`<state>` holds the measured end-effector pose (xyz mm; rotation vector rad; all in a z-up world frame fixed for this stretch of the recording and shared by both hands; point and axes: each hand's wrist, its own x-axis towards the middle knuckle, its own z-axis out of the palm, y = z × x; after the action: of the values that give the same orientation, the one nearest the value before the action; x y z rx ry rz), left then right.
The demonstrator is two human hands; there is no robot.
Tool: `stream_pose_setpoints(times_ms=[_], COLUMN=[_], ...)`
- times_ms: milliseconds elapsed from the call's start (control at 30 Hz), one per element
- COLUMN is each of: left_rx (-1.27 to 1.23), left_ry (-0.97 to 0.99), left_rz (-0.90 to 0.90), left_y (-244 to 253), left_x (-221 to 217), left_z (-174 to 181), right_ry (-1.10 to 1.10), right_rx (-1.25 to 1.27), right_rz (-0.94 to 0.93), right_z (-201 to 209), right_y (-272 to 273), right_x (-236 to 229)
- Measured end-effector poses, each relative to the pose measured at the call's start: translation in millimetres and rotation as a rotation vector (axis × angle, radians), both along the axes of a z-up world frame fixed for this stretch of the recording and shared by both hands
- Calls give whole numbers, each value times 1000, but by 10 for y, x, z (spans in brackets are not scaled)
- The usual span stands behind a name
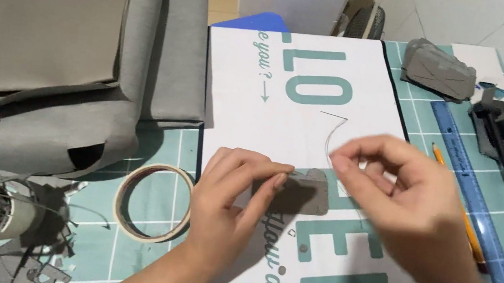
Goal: Tying off thread and trimming it with scissors while finishing a small grey pouch.
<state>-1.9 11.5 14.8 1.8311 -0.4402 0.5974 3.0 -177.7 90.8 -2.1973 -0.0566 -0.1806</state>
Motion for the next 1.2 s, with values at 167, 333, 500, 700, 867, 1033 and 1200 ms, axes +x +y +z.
stream_pose_setpoints(times_ms=[167, 333, 500, 700, 867, 1033, 1200], left_rx=[78, 146, 136, 159, 179, 166, 232], left_ry=[-250, -336, -349, -335, -357, -336, -170], left_rz=[-81, -164, -145, -151, -116, -69, 36], left_y=[1, 46, 39, 54, 60, 74, 177], left_x=[-42, -55, -74, -71, -53, 23, 187], left_z=[38, 96, 83, 52, 50, 12, -91], right_ry=[791, 912, 981, 912, 849, 731, 565], right_rx=[555, 723, 887, 853, 815, 739, 449], right_rz=[-4, 175, 278, 322, 426, 548, 516], right_z=[-301, -471, -683, -762, -801, -633, -579], right_y=[-336, -337, -412, -480, -497, -332, -177], right_x=[11, -9, 20, 109, 160, 218, 554])
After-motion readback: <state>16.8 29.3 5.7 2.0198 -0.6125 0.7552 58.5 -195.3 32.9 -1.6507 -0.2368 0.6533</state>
